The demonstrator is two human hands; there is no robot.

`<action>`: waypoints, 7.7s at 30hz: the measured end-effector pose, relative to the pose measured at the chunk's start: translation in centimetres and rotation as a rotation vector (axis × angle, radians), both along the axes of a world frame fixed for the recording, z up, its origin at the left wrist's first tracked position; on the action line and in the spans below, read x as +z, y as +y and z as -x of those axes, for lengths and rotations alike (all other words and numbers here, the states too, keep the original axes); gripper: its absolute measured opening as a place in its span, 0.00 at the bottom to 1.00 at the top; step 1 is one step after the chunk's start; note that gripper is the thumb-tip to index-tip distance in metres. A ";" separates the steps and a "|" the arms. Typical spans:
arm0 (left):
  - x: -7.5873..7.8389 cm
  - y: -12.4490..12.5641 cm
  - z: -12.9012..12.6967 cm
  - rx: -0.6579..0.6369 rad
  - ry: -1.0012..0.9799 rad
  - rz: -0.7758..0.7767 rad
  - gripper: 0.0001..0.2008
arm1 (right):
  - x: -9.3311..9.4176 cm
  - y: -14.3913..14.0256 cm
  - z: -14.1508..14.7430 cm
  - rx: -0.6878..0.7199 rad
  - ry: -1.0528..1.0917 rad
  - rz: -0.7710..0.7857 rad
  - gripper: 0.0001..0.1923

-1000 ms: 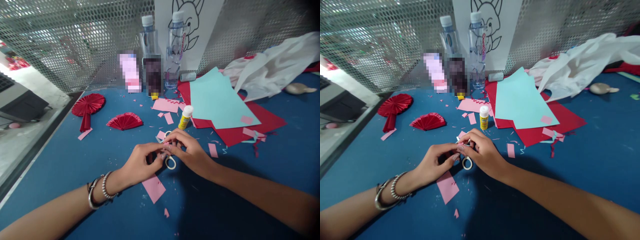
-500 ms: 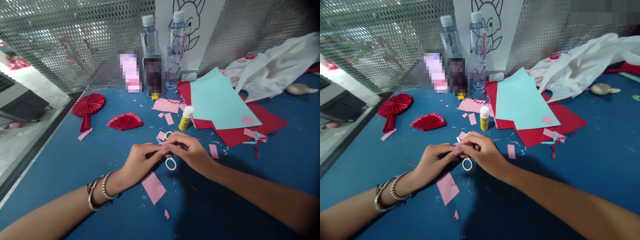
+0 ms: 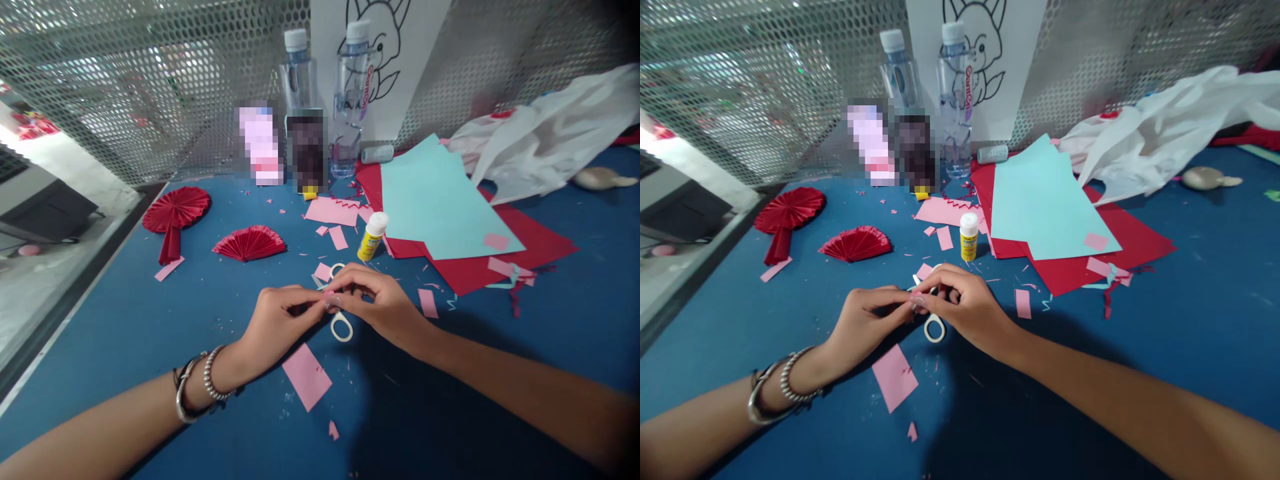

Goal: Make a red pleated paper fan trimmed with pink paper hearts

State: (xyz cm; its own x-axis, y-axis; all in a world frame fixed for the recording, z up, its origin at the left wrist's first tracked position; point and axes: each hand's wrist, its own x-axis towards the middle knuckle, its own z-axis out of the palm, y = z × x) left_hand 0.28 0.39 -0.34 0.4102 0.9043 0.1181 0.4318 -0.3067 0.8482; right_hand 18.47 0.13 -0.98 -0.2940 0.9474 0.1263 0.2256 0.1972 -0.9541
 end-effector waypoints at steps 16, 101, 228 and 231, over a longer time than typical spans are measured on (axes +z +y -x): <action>0.0 -0.1 -0.2 -0.025 0.027 0.020 0.11 | 0.2 0.0 0.1 -0.013 0.005 -0.041 0.08; -0.1 0.3 -0.7 -0.029 -0.306 0.419 0.09 | -0.2 -0.4 0.4 -0.182 -0.116 -0.234 0.02; 0.7 0.2 -0.5 0.020 -0.167 0.349 0.13 | 0.0 -1.1 0.2 -0.181 -0.286 -0.489 0.01; 0.7 0.2 -0.5 -0.006 -0.195 0.363 0.14 | 0.0 -1.2 0.2 -0.177 -0.311 -0.497 0.02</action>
